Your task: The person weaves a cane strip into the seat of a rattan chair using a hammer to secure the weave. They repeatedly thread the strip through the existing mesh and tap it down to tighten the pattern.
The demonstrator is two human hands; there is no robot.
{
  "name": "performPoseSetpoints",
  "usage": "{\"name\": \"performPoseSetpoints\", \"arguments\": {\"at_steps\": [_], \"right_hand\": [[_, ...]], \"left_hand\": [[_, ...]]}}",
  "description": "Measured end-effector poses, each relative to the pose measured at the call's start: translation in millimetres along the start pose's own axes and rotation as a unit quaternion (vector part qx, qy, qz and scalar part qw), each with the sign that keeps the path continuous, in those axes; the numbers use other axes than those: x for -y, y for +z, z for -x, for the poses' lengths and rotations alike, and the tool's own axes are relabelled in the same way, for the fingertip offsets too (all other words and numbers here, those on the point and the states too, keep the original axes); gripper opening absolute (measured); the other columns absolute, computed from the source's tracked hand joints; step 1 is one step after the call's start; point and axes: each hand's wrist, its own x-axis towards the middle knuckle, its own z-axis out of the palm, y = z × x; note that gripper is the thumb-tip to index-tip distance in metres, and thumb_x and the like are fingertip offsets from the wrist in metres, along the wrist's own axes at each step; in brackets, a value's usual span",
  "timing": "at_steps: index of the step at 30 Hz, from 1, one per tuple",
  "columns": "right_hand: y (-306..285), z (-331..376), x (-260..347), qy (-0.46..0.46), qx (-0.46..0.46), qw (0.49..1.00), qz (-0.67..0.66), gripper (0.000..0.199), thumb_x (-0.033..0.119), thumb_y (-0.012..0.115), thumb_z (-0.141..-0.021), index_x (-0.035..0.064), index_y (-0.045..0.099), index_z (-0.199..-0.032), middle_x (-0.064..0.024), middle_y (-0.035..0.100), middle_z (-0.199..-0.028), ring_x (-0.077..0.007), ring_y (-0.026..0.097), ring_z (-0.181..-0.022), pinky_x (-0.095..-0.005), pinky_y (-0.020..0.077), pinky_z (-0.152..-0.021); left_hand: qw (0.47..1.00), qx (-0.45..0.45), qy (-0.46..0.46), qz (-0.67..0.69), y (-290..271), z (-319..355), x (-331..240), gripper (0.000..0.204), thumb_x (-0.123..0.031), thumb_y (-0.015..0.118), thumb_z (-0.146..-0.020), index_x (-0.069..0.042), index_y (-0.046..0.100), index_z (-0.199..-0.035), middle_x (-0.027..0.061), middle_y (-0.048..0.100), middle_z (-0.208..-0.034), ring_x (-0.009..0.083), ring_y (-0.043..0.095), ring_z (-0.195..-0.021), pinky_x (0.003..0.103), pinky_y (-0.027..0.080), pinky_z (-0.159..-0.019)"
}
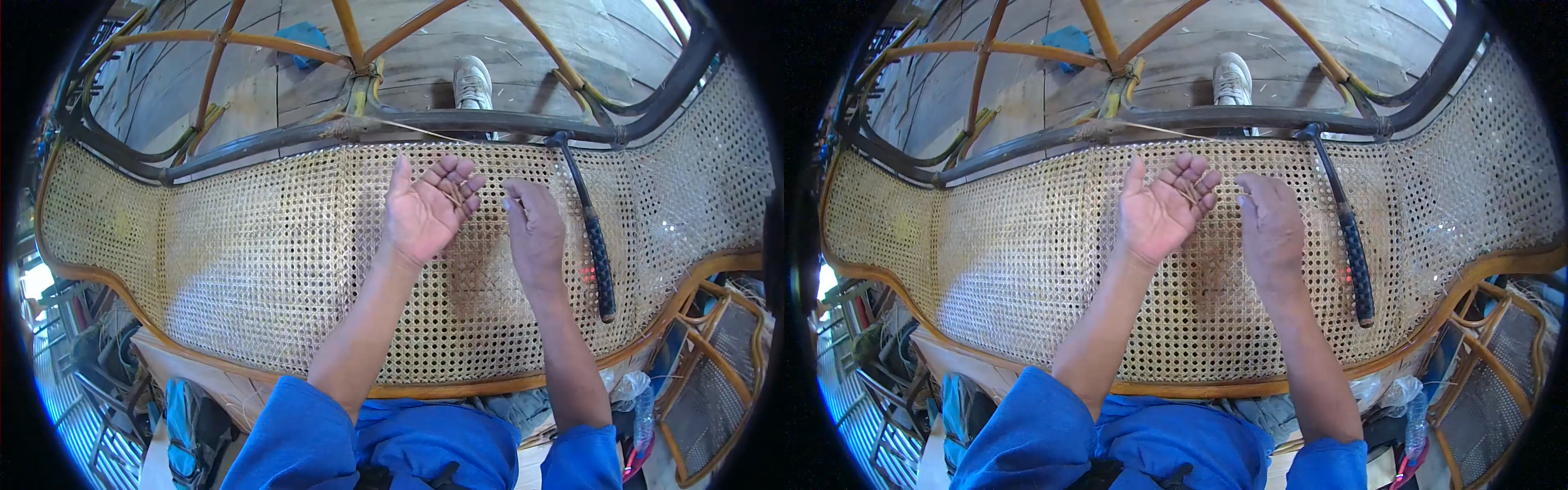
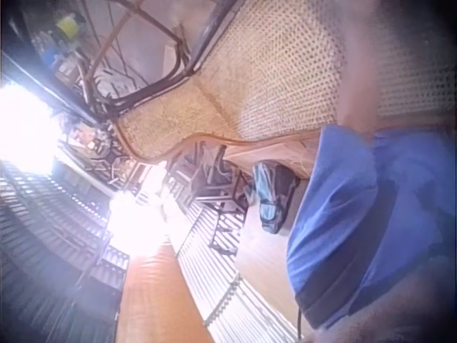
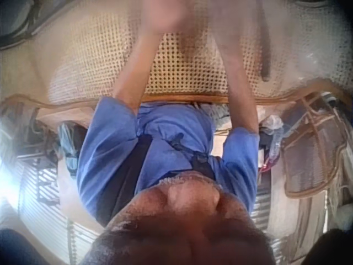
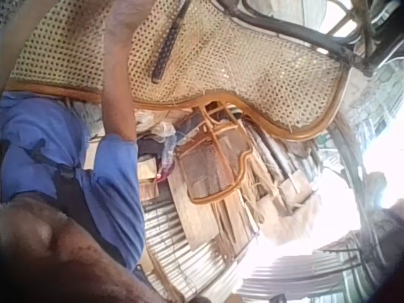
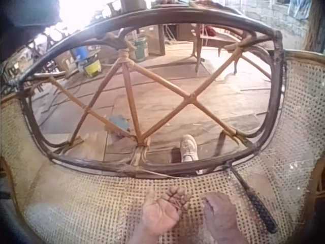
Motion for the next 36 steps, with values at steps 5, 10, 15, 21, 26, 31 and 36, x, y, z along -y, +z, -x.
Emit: {"name": "performPoseSetpoints", "arguments": {"at_steps": [5,10,15,21,26,31,36], "right_hand": [[24.7,-2.1,13.5,0.034,0.031,0.997,-0.063,0.022,-0.001,0.062,-0.081,0.0056,0.062,-0.102,-0.0101,0.062,-0.087,-0.0265,0.061,-0.084,-0.0362,0.0492,-0.073],[36.6,-7.2,17.8,0.036,0.035,0.998,-0.041,0.030,-0.003,0.056,-0.083,0.0047,0.058,-0.111,-0.0106,0.064,-0.093,-0.0255,0.063,-0.086,-0.0355,0.0504,-0.077],[51.6,-2.2,10.1,0.040,0.028,0.995,0.089,0.028,0.004,0.051,-0.087,0.0048,0.057,-0.114,-0.0182,0.064,-0.094,-0.0345,0.062,-0.085,-0.0424,0.0497,-0.073],[40.7,-0.4,18.6,0.059,0.046,0.993,0.094,0.017,0.004,0.053,-0.087,0.0026,0.060,-0.103,-0.0176,0.061,-0.088,-0.0328,0.061,-0.080,-0.0398,0.0502,-0.070],[36.4,-2.7,12.1,0.089,-0.009,0.990,-0.111,0.011,0.004,0.055,-0.088,0.0023,0.059,-0.097,-0.0160,0.061,-0.090,-0.0288,0.062,-0.077,-0.0377,0.0510,-0.070],[32.9,-11.1,-1.7,0.157,-0.043,0.958,-0.236,0.012,0.004,0.059,-0.088,0.0002,0.063,-0.099,-0.0109,0.064,-0.091,-0.0182,0.063,-0.079,-0.0283,0.0503,-0.073],[16.6,-14.0,-1.6,0.267,-0.007,0.859,-0.438,0.011,0.006,0.063,-0.089,-0.0005,0.066,-0.097,-0.0032,0.065,-0.089,-0.0093,0.060,-0.078,-0.0230,0.0488,-0.070]], "left_hand": [[0.999,0.023,-0.003,0.046,-4.9,-0.1,10.5,0.066,-0.058,0.035,-0.095,0.001,0.056,-0.117,0.0178,0.061,-0.120,0.0317,0.058,-0.112,0.045,0.044,-0.097],[0.994,-0.043,0.075,-0.070,-0.3,-7.8,25.0,0.026,-0.017,0.053,-0.091,-0.003,0.056,-0.113,0.0105,0.063,-0.112,0.0214,0.060,-0.104,0.036,0.047,-0.094],[0.974,-0.110,0.116,-0.161,-5.2,-11.0,28.8,0.032,0.008,0.050,-0.083,-0.005,0.055,-0.112,0.0079,0.064,-0.111,0.0176,0.060,-0.103,0.031,0.047,-0.097],[0.970,-0.147,0.140,-0.130,5.8,-12.4,30.4,0.035,0.011,0.043,-0.082,-0.003,0.053,-0.112,0.0108,0.063,-0.111,0.0219,0.060,-0.104,0.035,0.047,-0.099],[0.951,-0.209,0.102,-0.204,10.1,-12.4,32.8,0.031,0.008,0.044,-0.084,-0.003,0.054,-0.111,0.0069,0.062,-0.101,0.0171,0.060,-0.091,0.031,0.049,-0.086],[0.927,-0.200,0.032,-0.316,17.7,-7.8,35.6,0.013,-0.010,0.057,-0.092,-0.007,0.061,-0.104,-0.0015,0.062,-0.086,0.0055,0.054,-0.067,0.019,0.043,-0.060],[0.867,-0.192,0.026,-0.459,25.4,-4.2,35.1,0.012,-0.016,0.061,-0.093,-0.007,0.063,-0.101,-0.0012,0.064,-0.088,0.0023,0.051,-0.067,0.018,0.042,-0.057]]}}
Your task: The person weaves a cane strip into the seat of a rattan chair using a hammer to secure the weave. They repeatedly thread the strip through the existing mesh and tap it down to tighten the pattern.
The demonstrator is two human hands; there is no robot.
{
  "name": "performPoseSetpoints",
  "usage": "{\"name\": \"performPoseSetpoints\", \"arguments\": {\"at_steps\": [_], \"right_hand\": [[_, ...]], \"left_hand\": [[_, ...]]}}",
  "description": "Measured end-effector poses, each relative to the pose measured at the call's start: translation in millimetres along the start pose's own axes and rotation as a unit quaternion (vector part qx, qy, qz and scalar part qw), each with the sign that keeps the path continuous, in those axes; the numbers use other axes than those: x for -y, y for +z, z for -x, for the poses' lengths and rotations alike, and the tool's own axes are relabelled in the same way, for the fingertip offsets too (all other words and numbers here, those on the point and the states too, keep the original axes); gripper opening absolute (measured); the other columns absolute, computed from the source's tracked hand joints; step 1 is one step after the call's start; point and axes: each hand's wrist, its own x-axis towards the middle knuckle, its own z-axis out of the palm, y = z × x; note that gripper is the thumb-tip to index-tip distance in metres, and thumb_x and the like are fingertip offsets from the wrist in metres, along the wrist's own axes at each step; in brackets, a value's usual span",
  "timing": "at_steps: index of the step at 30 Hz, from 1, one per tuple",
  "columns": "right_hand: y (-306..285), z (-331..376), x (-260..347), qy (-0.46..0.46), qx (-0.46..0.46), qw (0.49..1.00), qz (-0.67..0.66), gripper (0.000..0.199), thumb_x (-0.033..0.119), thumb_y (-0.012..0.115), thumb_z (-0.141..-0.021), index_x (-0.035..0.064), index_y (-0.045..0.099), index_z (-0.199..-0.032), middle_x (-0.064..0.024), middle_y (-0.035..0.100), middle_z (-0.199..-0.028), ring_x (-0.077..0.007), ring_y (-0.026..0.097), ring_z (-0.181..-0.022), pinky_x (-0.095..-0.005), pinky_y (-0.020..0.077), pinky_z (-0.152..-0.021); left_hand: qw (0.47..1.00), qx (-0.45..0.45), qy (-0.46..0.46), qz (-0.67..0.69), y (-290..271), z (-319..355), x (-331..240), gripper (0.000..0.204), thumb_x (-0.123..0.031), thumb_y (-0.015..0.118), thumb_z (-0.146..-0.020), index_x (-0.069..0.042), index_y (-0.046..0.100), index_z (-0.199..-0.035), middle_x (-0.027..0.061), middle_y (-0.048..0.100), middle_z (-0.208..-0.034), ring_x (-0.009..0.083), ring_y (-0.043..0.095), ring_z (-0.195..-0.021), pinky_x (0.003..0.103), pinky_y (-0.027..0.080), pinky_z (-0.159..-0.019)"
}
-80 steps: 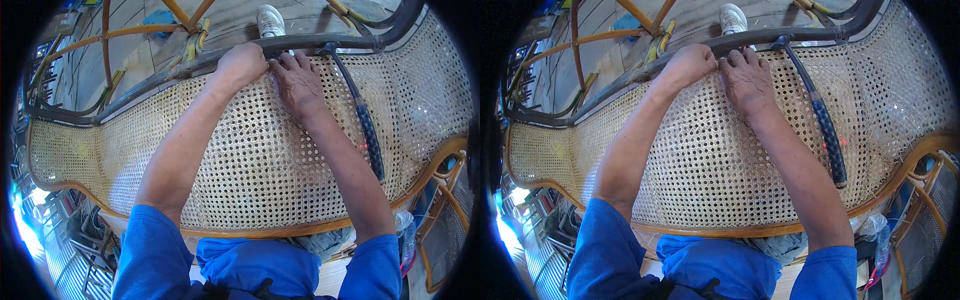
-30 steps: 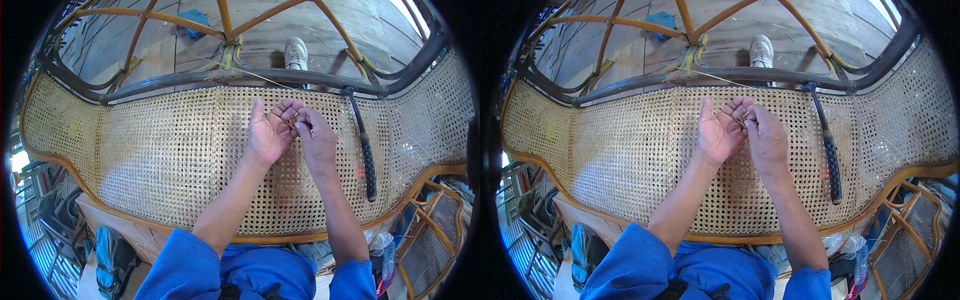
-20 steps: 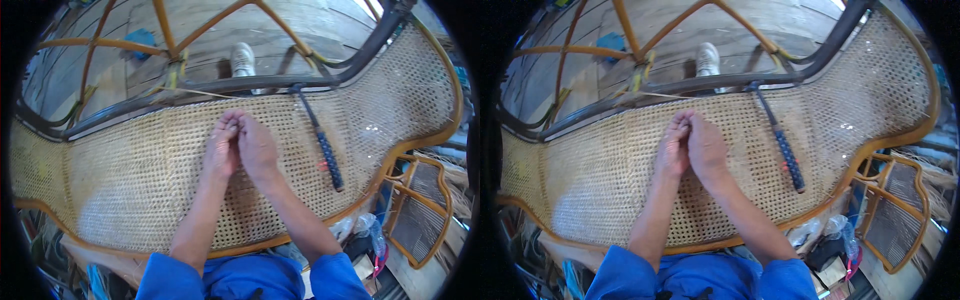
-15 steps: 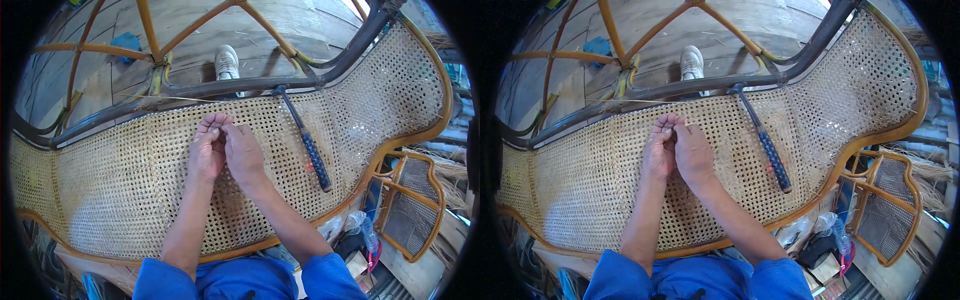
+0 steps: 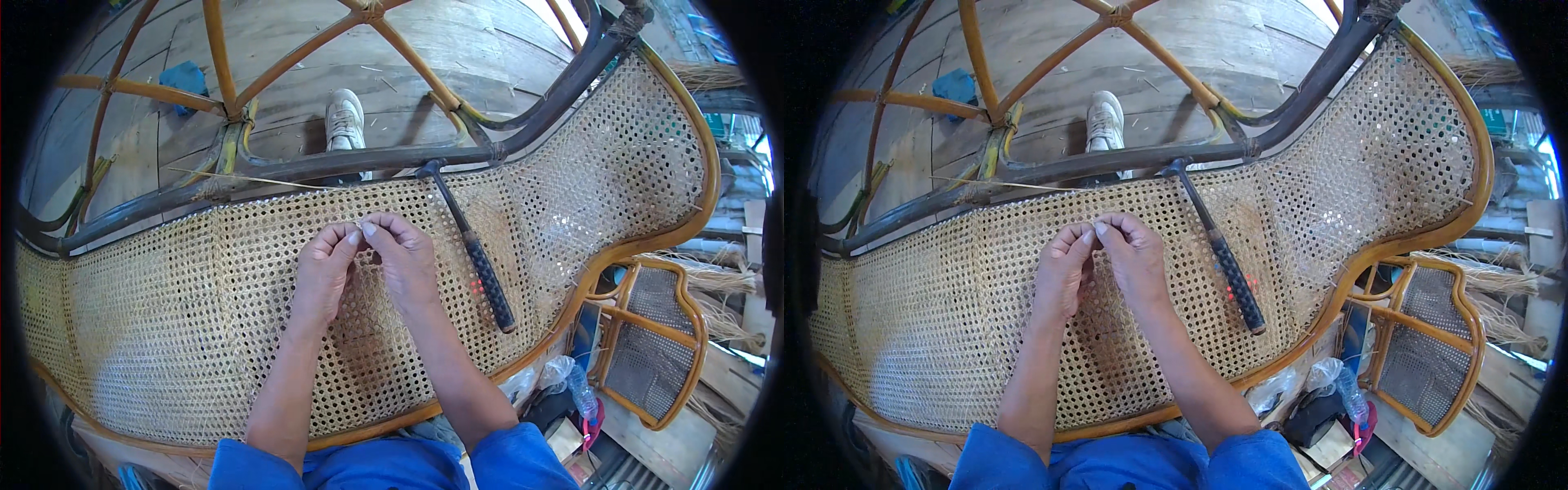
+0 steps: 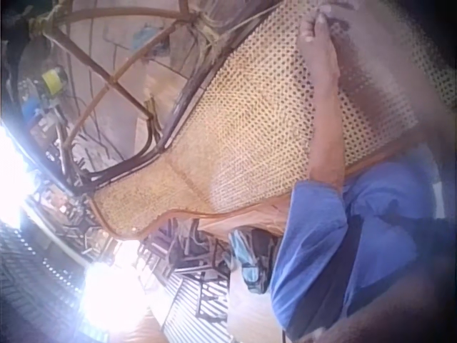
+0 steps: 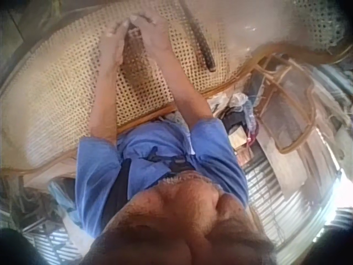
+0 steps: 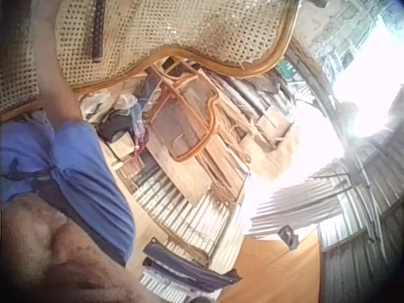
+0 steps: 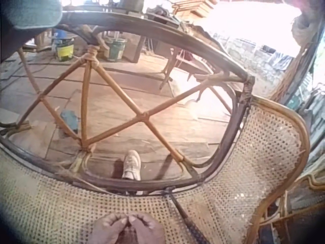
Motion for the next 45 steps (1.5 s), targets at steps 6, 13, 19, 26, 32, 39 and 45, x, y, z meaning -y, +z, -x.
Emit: {"name": "performPoseSetpoints", "arguments": {"at_steps": [6,13,19,26,32,39,45], "right_hand": [[-7.2,2.6,-2.0,0.035,0.010,0.999,-0.018,0.011,0.008,0.063,-0.089,0.0014,0.067,-0.098,-0.0004,0.064,-0.085,-0.0052,0.057,-0.074,-0.0183,0.0444,-0.064],[-14.9,-1.8,-13.7,0.050,0.007,0.998,-0.038,0.008,0.009,0.064,-0.089,0.0045,0.066,-0.095,0.0017,0.062,-0.080,-0.0056,0.055,-0.069,-0.0190,0.0438,-0.060],[-50.9,-15.0,-14.7,0.233,0.127,0.954,-0.142,0.009,0.012,0.065,-0.088,0.0065,0.066,-0.095,0.0010,0.062,-0.080,-0.0063,0.056,-0.068,-0.0214,0.0454,-0.061],[-28.5,-32.9,-9.9,0.048,0.061,0.994,0.071,0.008,0.009,0.066,-0.086,0.0043,0.067,-0.093,0.0010,0.064,-0.082,-0.0059,0.058,-0.072,-0.0202,0.0468,-0.065],[-31.0,-76.9,-7.9,-0.022,0.007,0.986,0.163,0.006,0.005,0.063,-0.088,0.0045,0.066,-0.093,0.0025,0.062,-0.078,-0.0042,0.055,-0.066,-0.0175,0.0434,-0.057],[-21.6,-102.5,-16.5,-0.131,0.039,0.916,0.377,0.010,0.005,0.065,-0.084,0.0039,0.066,-0.094,-0.0024,0.063,-0.075,-0.0083,0.054,-0.065,-0.0237,0.0445,-0.061],[-14.9,-107.3,-15.8,-0.129,0.043,0.884,0.447,0.012,0.009,0.066,-0.082,0.0052,0.068,-0.094,-0.0093,0.068,-0.079,-0.0144,0.061,-0.069,-0.0288,0.0479,-0.070]], "left_hand": [[0.971,-0.025,0.185,-0.148,2.6,-4.0,12.4,0.010,-0.009,0.058,-0.093,-0.001,0.061,-0.097,-0.0003,0.060,-0.081,0.0054,0.051,-0.072,0.022,0.045,-0.066],[0.941,-0.029,0.208,-0.266,0.4,-6.9,18.0,0.006,-0.005,0.058,-0.091,-0.002,0.061,-0.096,0.0026,0.060,-0.079,0.0067,0.051,-0.072,0.023,0.044,-0.065],[0.943,0.039,0.206,-0.258,-4.0,-0.7,10.8,0.007,-0.003,0.057,-0.091,-0.003,0.061,-0.097,0.0040,0.062,-0.081,0.0108,0.059,-0.076,0.027,0.048,-0.069],[0.933,-0.071,0.160,-0.313,2.3,-4.5,4.7,0.026,-0.020,0.057,-0.093,0.002,0.060,-0.106,0.0088,0.065,-0.090,0.0147,0.059,-0.081,0.030,0.047,-0.078],[0.960,-0.200,0.097,-0.170,-11.8,-22.5,-22.7,0.045,-0.020,0.056,-0.092,0.005,0.047,-0.128,0.0067,0.066,-0.087,0.0038,0.046,-0.054,0.021,0.039,-0.049],[0.951,-0.209,0.179,-0.138,-30.3,-49.8,-26.6,0.043,-0.021,0.057,-0.093,0.003,0.048,-0.127,0.0030,0.063,-0.077,0.0008,0.038,-0.049,0.018,0.030,-0.043],[0.954,-0.210,0.195,-0.089,-23.1,-57.8,-27.4,0.020,-0.020,0.057,-0.094,-0.002,0.065,-0.098,-0.0013,0.060,-0.073,0.0016,0.037,-0.054,0.019,0.032,-0.049]]}}
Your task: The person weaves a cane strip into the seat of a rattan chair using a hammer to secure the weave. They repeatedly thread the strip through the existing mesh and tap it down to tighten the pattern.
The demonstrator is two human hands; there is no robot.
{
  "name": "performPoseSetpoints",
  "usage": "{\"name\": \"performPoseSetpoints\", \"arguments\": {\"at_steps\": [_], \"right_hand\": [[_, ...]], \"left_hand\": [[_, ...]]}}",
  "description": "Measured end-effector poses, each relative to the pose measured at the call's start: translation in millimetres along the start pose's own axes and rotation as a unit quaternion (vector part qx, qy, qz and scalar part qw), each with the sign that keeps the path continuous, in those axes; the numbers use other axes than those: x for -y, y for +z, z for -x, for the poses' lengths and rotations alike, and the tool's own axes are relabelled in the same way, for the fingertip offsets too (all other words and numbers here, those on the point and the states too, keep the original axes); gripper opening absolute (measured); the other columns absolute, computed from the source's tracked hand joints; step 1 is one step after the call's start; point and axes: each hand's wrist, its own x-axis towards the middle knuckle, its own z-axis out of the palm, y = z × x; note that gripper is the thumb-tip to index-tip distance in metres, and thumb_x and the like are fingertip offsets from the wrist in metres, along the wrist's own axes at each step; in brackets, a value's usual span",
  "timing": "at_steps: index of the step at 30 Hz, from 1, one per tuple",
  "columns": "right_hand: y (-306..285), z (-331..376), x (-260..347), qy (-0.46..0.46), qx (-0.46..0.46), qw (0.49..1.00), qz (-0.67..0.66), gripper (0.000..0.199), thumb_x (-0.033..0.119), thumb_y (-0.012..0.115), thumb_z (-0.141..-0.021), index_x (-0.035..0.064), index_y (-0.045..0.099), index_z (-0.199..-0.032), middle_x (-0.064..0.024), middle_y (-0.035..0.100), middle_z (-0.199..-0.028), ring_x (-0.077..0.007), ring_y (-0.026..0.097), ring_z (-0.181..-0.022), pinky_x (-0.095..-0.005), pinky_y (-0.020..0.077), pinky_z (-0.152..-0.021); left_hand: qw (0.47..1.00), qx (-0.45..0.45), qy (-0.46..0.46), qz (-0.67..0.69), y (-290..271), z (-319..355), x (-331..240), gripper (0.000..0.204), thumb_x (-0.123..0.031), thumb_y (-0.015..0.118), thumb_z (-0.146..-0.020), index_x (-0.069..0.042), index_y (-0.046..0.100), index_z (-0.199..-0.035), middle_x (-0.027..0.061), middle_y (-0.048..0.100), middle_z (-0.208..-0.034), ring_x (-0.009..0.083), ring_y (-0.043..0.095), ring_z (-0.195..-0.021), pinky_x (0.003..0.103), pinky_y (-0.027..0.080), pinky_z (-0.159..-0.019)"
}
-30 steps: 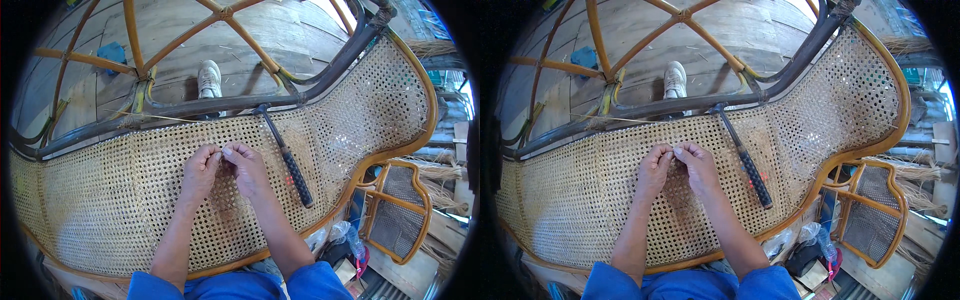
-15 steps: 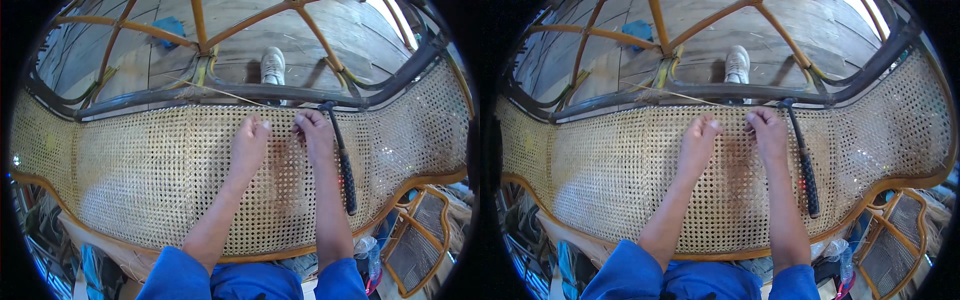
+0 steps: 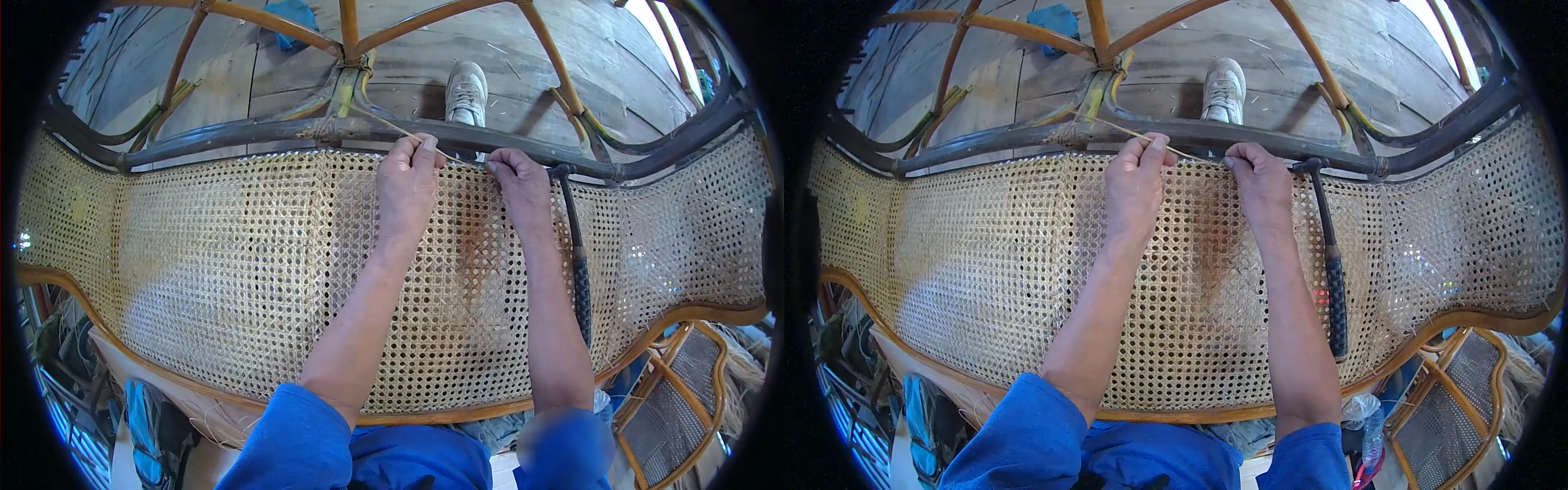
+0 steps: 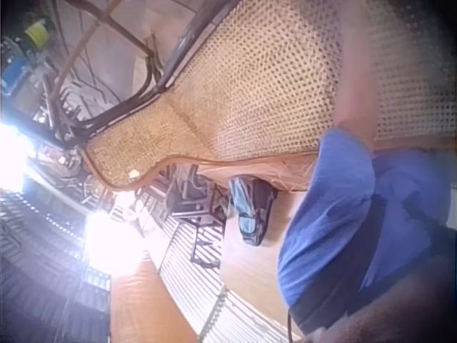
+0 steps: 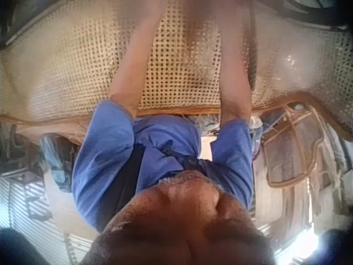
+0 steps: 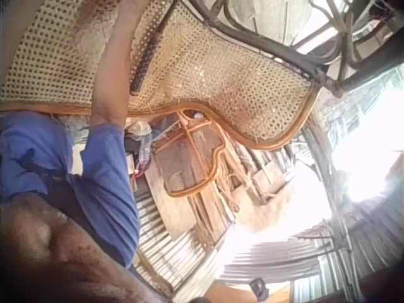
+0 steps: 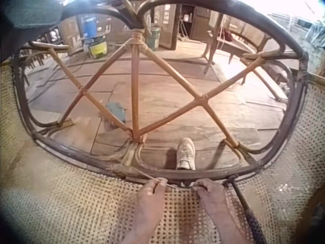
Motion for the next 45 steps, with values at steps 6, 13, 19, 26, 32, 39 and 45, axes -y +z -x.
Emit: {"name": "performPoseSetpoints", "arguments": {"at_steps": [6,13,19,26,32,39,45], "right_hand": [[3.8,0.8,4.9,-0.022,0.001,1.000,0.002,0.011,0.009,0.066,-0.083,0.0057,0.068,-0.093,-0.0089,0.069,-0.080,-0.0153,0.062,-0.070,-0.0289,0.0482,-0.071],[13.6,4.3,8.4,-0.022,-0.029,0.999,0.027,0.013,0.012,0.066,-0.083,0.0082,0.069,-0.095,-0.0093,0.069,-0.083,-0.0213,0.065,-0.073,-0.0308,0.0491,-0.071],[22.7,11.6,10.7,-0.067,-0.083,0.992,0.073,0.012,0.010,0.065,-0.083,0.0095,0.067,-0.094,-0.0093,0.068,-0.086,-0.0272,0.066,-0.078,-0.0341,0.0496,-0.070],[26.4,18.0,5.4,-0.143,-0.103,0.981,0.075,0.010,0.005,0.063,-0.082,0.0080,0.066,-0.091,-0.0093,0.066,-0.087,-0.0276,0.064,-0.080,-0.0345,0.0492,-0.070],[28.2,16.5,7.3,-0.123,-0.114,0.981,0.098,0.011,0.004,0.064,-0.082,0.0081,0.063,-0.092,-0.0101,0.066,-0.086,-0.0293,0.064,-0.079,-0.0356,0.0492,-0.068],[31.3,15.5,9.5,-0.124,-0.132,0.973,0.146,0.013,0.005,0.064,-0.083,0.0091,0.062,-0.095,-0.0119,0.065,-0.086,-0.0323,0.064,-0.077,-0.0381,0.0492,-0.065],[32.1,15.4,7.7,-0.149,-0.144,0.966,0.156,0.014,0.005,0.064,-0.082,0.0094,0.064,-0.096,-0.0122,0.065,-0.087,-0.0318,0.064,-0.077,-0.0384,0.0501,-0.066]], "left_hand": [[0.999,-0.013,0.028,-0.017,-0.6,0.4,7.2,0.020,-0.020,0.056,-0.095,-0.004,0.066,-0.091,-0.0036,0.059,-0.072,0.0017,0.037,-0.056,0.020,0.033,-0.053],[0.999,-0.021,0.040,-0.028,-0.1,0.1,7.6,0.019,-0.019,0.056,-0.095,-0.003,0.066,-0.091,-0.0034,0.060,-0.072,0.0012,0.037,-0.055,0.020,0.033,-0.051],[1.000,-0.009,0.021,0.004,0.4,2.7,5.6,0.018,-0.018,0.056,-0.095,-0.003,0.066,-0.093,-0.0032,0.061,-0.074,0.0017,0.038,-0.056,0.021,0.034,-0.052],[0.999,-0.012,0.012,-0.033,-1.8,5.5,-1.4,0.021,-0.020,0.053,-0.096,-0.002,0.063,-0.091,0.0000,0.061,-0.075,0.0052,0.046,-0.063,0.024,0.040,-0.059],[1.000,-0.005,0.004,-0.001,-1.4,10.2,-3.1,0.020,-0.020,0.055,-0.095,-0.002,0.065,-0.093,-0.0001,0.064,-0.076,0.0033,0.044,-0.061,0.021,0.038,-0.058],[0.998,0.016,0.065,-0.017,0.3,15.8,4.3,0.017,-0.016,0.056,-0.094,-0.001,0.064,-0.095,0.0008,0.064,-0.076,0.0043,0.052,-0.068,0.021,0.043,-0.064],[0.995,0.044,0.087,-0.004,1.8,20.1,1.9,0.016,-0.014,0.055,-0.095,0.000,0.064,-0.094,0.0007,0.063,-0.076,0.0042,0.053,-0.071,0.021,0.044,-0.066]]}}
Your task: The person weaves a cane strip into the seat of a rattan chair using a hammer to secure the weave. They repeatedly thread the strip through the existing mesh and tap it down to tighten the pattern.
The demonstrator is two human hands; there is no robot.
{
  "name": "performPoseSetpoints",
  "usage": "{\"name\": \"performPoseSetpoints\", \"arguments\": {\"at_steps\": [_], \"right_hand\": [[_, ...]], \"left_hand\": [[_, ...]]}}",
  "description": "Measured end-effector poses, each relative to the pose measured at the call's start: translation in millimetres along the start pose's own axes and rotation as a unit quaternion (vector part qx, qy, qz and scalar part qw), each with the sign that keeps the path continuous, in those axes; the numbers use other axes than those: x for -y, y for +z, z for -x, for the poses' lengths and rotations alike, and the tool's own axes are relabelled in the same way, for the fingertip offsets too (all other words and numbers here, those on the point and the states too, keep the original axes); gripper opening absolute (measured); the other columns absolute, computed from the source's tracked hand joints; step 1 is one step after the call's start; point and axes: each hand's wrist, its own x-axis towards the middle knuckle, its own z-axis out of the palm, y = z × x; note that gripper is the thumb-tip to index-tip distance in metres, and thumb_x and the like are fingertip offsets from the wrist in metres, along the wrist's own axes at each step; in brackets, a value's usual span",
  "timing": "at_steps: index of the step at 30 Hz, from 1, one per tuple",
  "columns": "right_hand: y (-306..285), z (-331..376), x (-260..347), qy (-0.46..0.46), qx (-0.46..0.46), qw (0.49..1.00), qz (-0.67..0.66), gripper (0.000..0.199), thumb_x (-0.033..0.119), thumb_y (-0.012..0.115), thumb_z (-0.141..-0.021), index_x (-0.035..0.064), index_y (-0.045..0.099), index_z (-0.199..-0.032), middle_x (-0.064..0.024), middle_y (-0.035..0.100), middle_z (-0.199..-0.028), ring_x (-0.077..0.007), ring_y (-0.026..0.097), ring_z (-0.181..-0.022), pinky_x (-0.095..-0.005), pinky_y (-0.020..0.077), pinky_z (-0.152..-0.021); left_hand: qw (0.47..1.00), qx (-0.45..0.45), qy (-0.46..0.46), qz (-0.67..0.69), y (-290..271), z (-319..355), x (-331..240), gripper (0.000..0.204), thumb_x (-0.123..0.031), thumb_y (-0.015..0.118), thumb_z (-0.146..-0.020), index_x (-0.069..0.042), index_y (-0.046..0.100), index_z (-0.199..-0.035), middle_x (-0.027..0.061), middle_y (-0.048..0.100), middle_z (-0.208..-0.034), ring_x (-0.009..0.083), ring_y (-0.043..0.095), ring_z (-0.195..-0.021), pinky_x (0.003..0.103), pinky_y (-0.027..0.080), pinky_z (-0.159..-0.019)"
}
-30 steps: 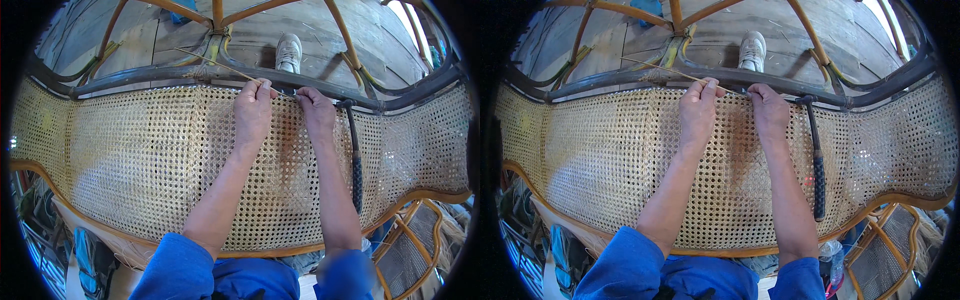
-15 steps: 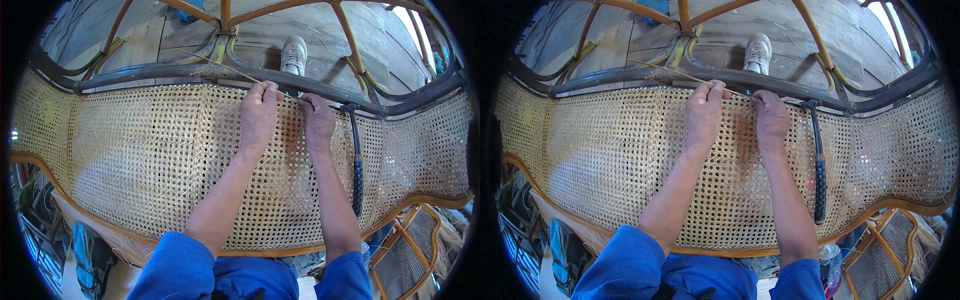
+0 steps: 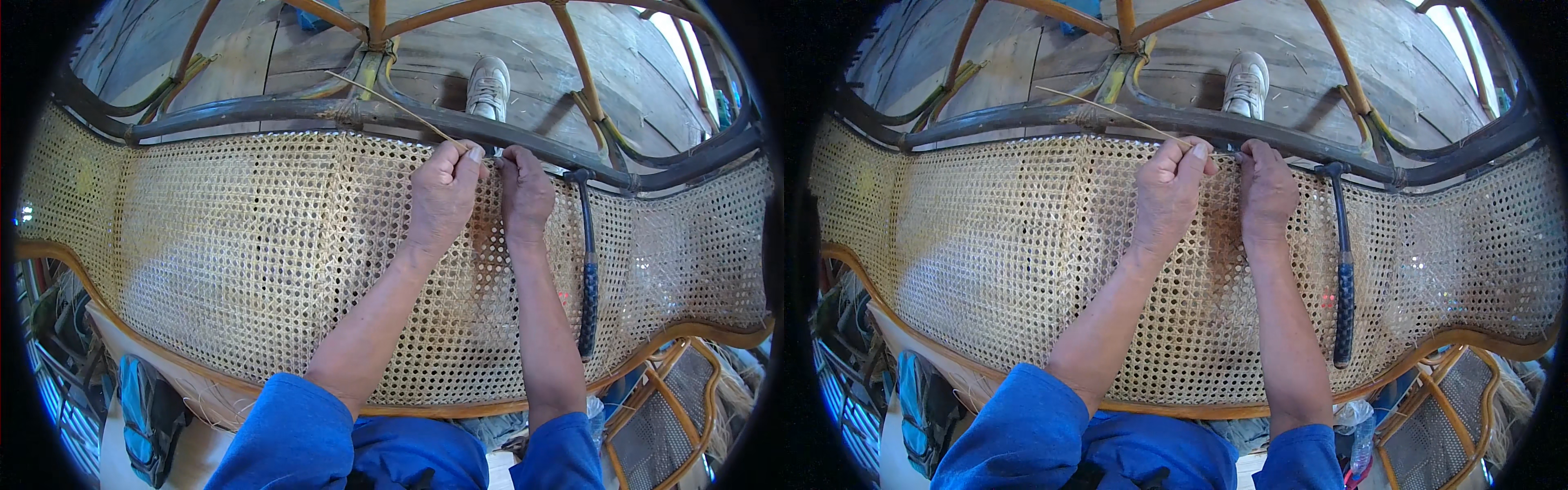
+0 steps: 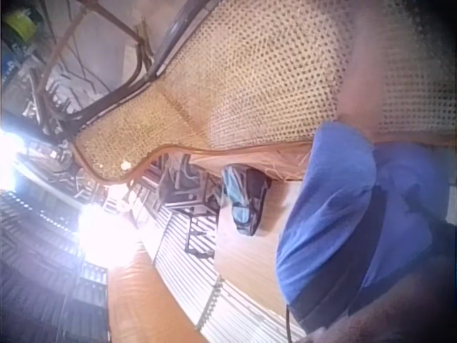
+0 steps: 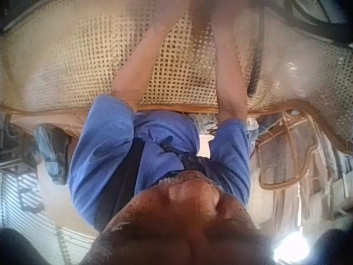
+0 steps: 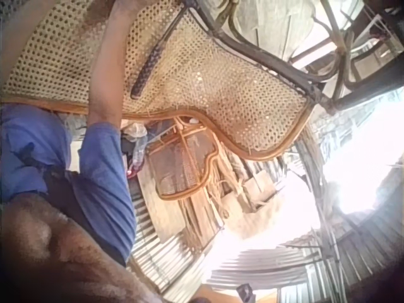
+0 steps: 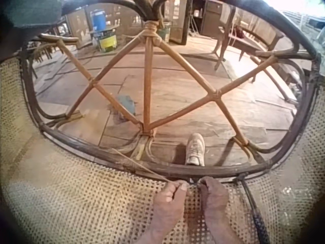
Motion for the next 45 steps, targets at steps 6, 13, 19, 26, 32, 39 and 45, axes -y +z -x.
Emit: {"name": "performPoseSetpoints", "arguments": {"at_steps": [6,13,19,26,32,39,45], "right_hand": [[0.7,1.6,-4.1,-0.050,-0.025,0.998,-0.001,0.016,0.006,0.066,-0.081,0.0098,0.067,-0.096,-0.0100,0.066,-0.090,-0.0300,0.065,-0.081,-0.0366,0.0520,-0.069],[0.9,1.6,-8.4,-0.038,0.017,0.999,0.028,0.014,0.008,0.065,-0.081,0.0105,0.068,-0.095,-0.0086,0.066,-0.091,-0.0290,0.065,-0.080,-0.0367,0.0521,-0.069],[1.6,1.5,-6.8,-0.023,0.036,0.998,0.050,0.014,0.008,0.063,-0.081,0.0124,0.069,-0.093,-0.0075,0.064,-0.091,-0.0286,0.063,-0.082,-0.0379,0.0513,-0.070],[-4.4,-1.6,-10.2,-0.078,0.066,0.994,0.027,0.019,0.005,0.060,-0.078,0.0113,0.066,-0.094,-0.0083,0.063,-0.093,-0.0292,0.063,-0.086,-0.0386,0.0510,-0.071],[-13.0,-9.0,-6.4,-0.113,0.144,0.979,0.089,0.017,0.003,0.055,-0.079,0.0083,0.062,-0.093,-0.0099,0.060,-0.094,-0.0324,0.062,-0.086,-0.0413,0.0510,-0.071],[-18.1,-32.3,-5.4,-0.118,0.261,0.949,0.135,0.009,0.006,0.053,-0.082,0.0054,0.060,-0.089,-0.0151,0.059,-0.093,-0.0361,0.062,-0.084,-0.0448,0.0504,-0.072],[-18.2,-27.3,-9.0,-0.077,0.229,0.968,0.064,0.012,0.007,0.060,-0.081,0.0047,0.062,-0.092,-0.0150,0.059,-0.093,-0.0358,0.060,-0.089,-0.0447,0.0489,-0.073]], "left_hand": [[1.000,-0.003,0.011,0.025,2.8,-0.4,5.0,0.016,-0.013,0.055,-0.095,-0.001,0.064,-0.094,-0.0005,0.062,-0.076,0.0030,0.051,-0.069,0.020,0.042,-0.063],[0.999,0.009,-0.011,0.045,4.3,2.1,-0.5,0.015,-0.014,0.056,-0.095,-0.002,0.064,-0.095,-0.0029,0.061,-0.076,-0.0007,0.042,-0.059,0.017,0.035,-0.052],[0.999,0.003,-0.019,0.046,3.2,2.2,-0.8,0.015,-0.013,0.055,-0.095,-0.002,0.064,-0.095,-0.0022,0.062,-0.076,0.0001,0.044,-0.061,0.018,0.037,-0.054],[0.996,-0.014,-0.029,0.083,0.7,-1.1,3.3,0.014,-0.013,0.056,-0.094,-0.002,0.064,-0.094,-0.0011,0.062,-0.075,0.0016,0.049,-0.066,0.018,0.039,-0.060],[0.999,-0.036,-0.013,0.002,-2.2,-3.6,7.1,0.013,-0.012,0.058,-0.093,-0.001,0.065,-0.095,0.0003,0.064,-0.076,0.0024,0.052,-0.067,0.019,0.042,-0.060],[0.966,-0.093,0.145,-0.196,-4.9,-9.5,21.4,0.011,-0.010,0.061,-0.090,-0.002,0.065,-0.097,0.0021,0.060,-0.069,0.0065,0.049,-0.062,0.024,0.044,-0.058],[0.973,-0.067,0.094,-0.199,-4.5,-8.1,20.1,0.011,-0.010,0.060,-0.091,-0.003,0.064,-0.100,0.0016,0.058,-0.069,0.0062,0.050,-0.064,0.024,0.044,-0.059]]}}
